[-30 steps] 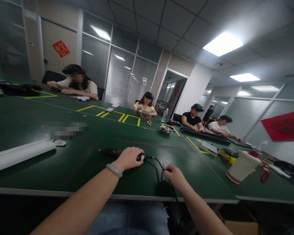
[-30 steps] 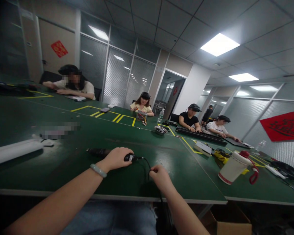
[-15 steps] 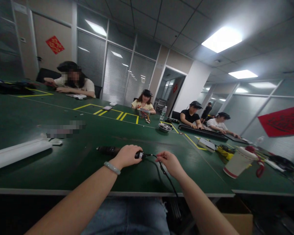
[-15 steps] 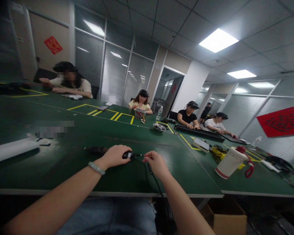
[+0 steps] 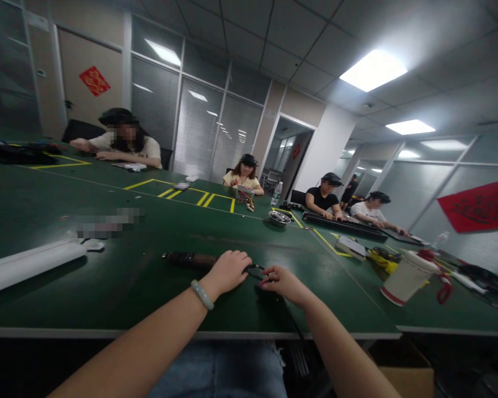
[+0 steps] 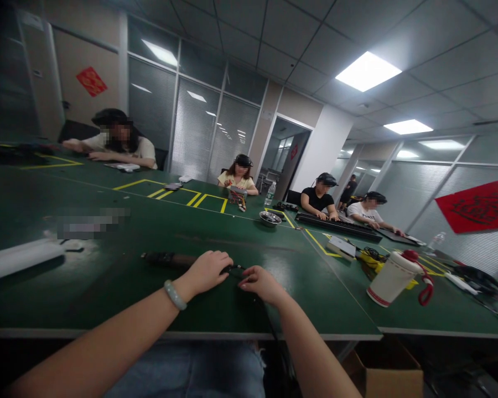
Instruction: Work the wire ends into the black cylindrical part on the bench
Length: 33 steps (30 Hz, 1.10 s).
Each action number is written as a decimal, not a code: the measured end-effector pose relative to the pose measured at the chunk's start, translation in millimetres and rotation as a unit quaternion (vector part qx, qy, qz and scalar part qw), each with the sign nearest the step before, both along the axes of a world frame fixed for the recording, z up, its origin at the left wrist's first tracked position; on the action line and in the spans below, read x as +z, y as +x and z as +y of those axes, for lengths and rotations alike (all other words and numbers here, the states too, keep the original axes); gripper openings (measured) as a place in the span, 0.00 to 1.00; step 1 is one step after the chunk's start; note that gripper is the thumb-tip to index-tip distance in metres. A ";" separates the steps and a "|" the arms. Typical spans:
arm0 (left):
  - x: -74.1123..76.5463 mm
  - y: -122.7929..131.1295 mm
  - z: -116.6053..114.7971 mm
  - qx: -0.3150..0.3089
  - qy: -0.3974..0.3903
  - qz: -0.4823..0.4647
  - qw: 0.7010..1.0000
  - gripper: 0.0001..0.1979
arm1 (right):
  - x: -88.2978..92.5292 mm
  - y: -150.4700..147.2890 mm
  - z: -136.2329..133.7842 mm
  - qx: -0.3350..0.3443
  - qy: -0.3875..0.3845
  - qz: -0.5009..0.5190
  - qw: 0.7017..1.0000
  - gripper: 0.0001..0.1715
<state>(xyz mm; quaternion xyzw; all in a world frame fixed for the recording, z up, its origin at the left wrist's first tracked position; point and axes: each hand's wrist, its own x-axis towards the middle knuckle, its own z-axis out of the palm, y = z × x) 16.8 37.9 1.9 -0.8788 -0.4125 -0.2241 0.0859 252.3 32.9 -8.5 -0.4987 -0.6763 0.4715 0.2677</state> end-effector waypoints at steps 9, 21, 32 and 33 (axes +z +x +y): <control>-4.8 9.6 5.5 0.024 -0.023 0.004 0.999 0.06 | -1.6 1.6 3.4 0.021 0.017 -0.007 1.000 0.20; -1.7 7.7 8.6 0.033 -0.039 -0.010 0.999 0.09 | 4.7 -50.2 39.3 -0.046 0.126 0.116 0.984 0.20; -2.7 13.0 5.9 0.026 -0.026 0.009 0.999 0.05 | -17.8 -18.3 22.5 -0.050 0.171 -0.075 0.981 0.10; -3.3 13.1 5.9 0.025 -0.026 0.008 0.999 0.05 | -17.7 -18.4 21.4 -0.044 0.177 -0.079 0.980 0.09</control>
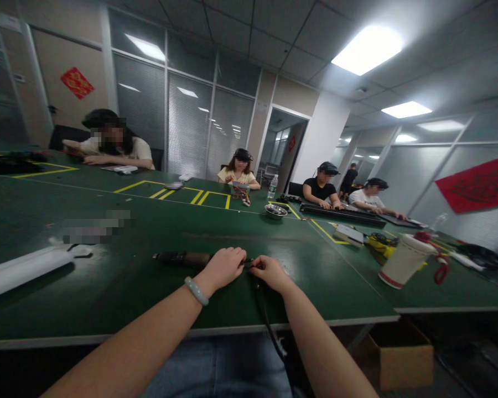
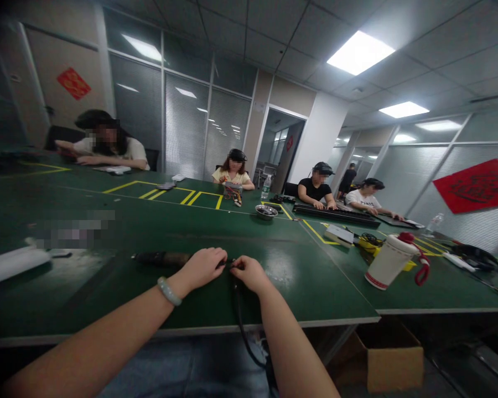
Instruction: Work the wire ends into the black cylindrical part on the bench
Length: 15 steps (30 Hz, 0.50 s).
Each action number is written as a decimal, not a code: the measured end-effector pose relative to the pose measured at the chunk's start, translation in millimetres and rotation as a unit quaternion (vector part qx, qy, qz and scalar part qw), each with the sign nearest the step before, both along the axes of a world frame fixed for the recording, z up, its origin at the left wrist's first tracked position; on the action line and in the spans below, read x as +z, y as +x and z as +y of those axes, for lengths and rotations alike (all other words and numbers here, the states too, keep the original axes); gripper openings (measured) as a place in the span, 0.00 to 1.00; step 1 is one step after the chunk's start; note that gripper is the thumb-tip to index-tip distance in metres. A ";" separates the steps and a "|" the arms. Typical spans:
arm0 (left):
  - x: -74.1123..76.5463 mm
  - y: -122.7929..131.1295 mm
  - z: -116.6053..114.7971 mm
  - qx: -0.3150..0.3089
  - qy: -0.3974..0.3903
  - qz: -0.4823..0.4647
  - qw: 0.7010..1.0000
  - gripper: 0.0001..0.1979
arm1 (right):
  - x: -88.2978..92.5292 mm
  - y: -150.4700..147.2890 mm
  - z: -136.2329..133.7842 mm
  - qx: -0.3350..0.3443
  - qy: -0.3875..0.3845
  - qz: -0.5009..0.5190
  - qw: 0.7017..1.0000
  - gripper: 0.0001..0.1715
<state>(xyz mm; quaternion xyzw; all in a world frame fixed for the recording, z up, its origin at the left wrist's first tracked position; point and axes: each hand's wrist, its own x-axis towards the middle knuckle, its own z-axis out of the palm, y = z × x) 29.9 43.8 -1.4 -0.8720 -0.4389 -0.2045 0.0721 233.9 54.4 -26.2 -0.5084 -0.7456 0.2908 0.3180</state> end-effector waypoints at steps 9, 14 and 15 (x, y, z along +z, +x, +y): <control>1.5 -0.8 4.4 -0.007 -0.017 -0.015 1.000 0.06 | -6.0 -2.5 9.7 -0.038 -0.012 0.004 0.999 0.13; 4.0 0.2 3.9 -0.013 -0.021 -0.015 1.000 0.07 | -7.8 -2.0 13.4 -0.043 -0.004 0.005 0.999 0.12; 4.2 -0.1 3.3 -0.016 -0.019 -0.016 1.000 0.07 | -7.3 -1.9 12.7 -0.039 -0.001 0.002 0.999 0.12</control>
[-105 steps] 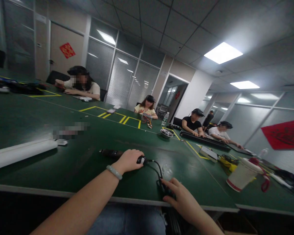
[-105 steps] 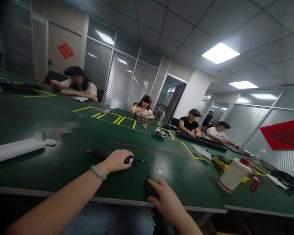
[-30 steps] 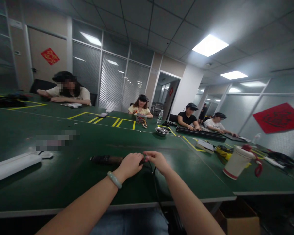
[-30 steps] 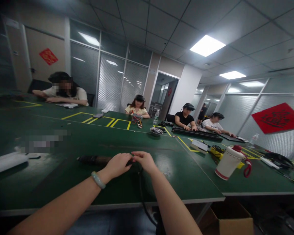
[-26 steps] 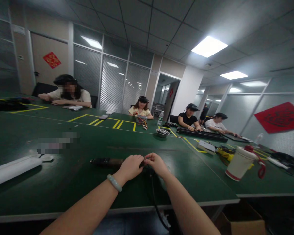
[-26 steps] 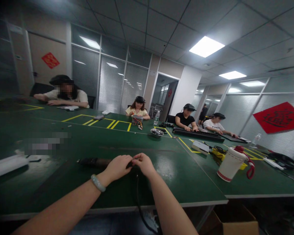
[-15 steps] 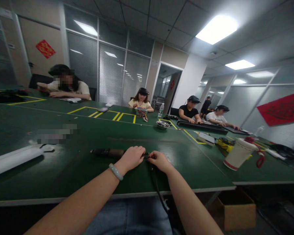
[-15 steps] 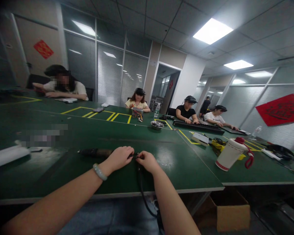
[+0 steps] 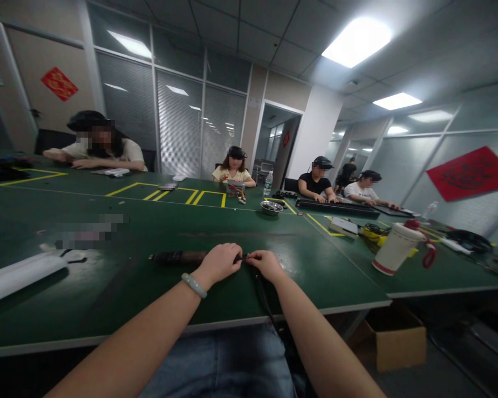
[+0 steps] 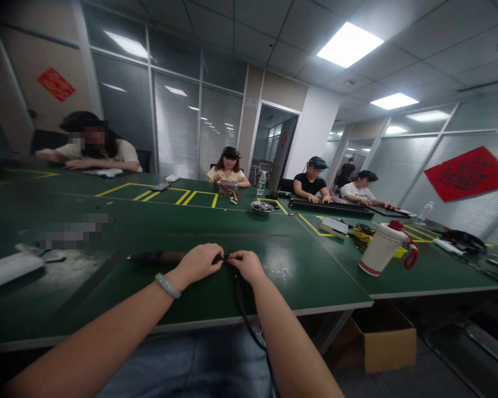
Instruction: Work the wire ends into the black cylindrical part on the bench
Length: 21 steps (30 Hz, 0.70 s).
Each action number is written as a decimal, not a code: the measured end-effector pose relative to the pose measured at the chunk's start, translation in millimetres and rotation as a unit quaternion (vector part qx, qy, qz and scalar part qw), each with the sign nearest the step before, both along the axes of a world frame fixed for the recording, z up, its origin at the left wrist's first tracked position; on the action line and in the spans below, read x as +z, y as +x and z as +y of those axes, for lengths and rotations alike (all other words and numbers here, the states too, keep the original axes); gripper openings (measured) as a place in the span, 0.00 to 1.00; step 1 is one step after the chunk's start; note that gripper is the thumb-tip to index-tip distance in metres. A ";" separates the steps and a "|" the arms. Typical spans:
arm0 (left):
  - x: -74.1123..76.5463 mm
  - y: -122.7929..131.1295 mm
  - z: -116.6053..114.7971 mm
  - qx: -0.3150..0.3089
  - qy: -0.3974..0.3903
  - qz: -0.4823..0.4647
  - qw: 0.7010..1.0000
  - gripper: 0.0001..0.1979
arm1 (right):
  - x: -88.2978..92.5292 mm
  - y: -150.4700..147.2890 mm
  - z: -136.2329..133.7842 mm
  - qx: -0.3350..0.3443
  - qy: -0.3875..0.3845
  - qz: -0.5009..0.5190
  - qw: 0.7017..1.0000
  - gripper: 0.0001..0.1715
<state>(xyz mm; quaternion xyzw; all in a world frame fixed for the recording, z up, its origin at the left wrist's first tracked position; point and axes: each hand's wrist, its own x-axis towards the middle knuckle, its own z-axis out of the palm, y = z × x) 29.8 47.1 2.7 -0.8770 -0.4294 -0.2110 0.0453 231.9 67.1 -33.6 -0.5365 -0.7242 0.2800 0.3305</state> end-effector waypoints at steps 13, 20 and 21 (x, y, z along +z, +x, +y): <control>-0.8 -4.4 -0.9 -0.009 0.004 -0.004 1.000 0.05 | 6.1 0.5 -12.5 -0.007 -0.003 -0.031 0.999 0.10; -0.5 -3.8 -1.6 0.000 -0.004 0.000 1.000 0.06 | 8.4 -2.4 -14.0 -0.021 0.040 0.019 0.999 0.14; -0.7 -3.8 -1.5 -0.001 -0.004 0.000 1.000 0.06 | 8.6 -3.0 -14.2 -0.013 0.034 0.027 0.999 0.15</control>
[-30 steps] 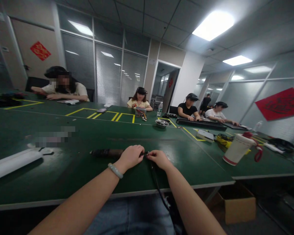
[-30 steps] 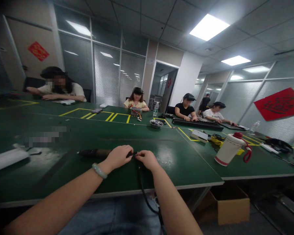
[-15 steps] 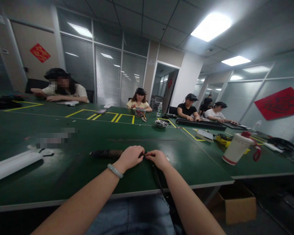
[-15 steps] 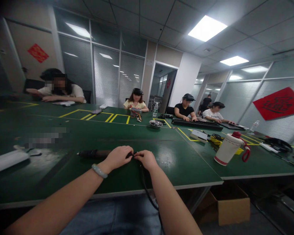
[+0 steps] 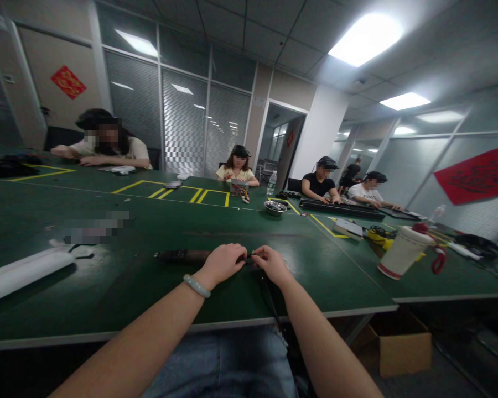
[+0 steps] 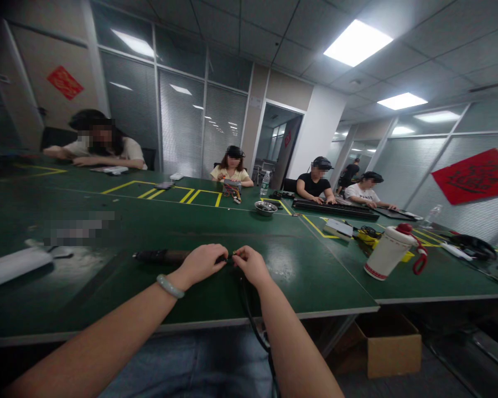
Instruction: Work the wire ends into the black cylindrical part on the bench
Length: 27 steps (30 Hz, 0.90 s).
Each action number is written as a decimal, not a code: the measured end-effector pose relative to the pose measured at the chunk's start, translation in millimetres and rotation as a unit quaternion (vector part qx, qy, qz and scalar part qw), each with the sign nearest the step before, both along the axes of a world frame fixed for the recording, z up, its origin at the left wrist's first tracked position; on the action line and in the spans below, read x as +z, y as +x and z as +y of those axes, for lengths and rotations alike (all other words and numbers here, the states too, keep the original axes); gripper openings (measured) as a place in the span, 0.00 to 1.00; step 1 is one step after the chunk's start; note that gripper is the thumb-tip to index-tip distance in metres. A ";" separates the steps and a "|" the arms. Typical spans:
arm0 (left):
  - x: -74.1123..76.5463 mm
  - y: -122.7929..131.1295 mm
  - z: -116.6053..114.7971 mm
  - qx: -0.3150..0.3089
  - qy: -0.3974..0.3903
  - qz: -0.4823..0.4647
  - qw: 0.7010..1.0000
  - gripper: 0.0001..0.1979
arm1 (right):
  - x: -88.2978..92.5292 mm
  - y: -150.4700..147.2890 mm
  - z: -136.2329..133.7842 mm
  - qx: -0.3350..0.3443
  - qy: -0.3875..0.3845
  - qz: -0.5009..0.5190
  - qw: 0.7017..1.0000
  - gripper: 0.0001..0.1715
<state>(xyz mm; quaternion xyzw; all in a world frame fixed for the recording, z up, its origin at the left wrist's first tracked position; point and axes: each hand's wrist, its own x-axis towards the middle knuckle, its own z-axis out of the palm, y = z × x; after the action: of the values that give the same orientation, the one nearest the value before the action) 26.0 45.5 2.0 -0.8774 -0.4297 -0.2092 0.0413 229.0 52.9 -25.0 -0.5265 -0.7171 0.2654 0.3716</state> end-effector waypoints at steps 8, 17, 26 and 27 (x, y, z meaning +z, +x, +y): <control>-4.1 -1.2 2.5 -0.004 0.007 -0.015 1.000 0.05 | -4.3 5.8 4.2 0.064 -0.063 0.019 0.996 0.15; -2.8 -2.1 1.7 -0.010 -0.002 -0.025 1.000 0.05 | -4.5 5.3 3.8 0.025 -0.076 0.011 0.997 0.13; -4.8 -1.5 2.2 -0.010 0.009 -0.032 0.999 0.05 | -2.1 -6.6 -2.2 -0.011 0.004 -0.088 0.996 0.09; -5.4 -1.5 2.5 -0.010 0.011 -0.033 0.999 0.04 | -1.7 -6.8 -2.3 -0.011 0.006 -0.088 0.996 0.09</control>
<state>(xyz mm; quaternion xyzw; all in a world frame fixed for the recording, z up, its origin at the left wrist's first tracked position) 24.6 48.0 -3.4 -0.8739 -0.4192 -0.2434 0.0350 222.2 50.6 -26.7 -0.5537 -0.7424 0.2098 0.3135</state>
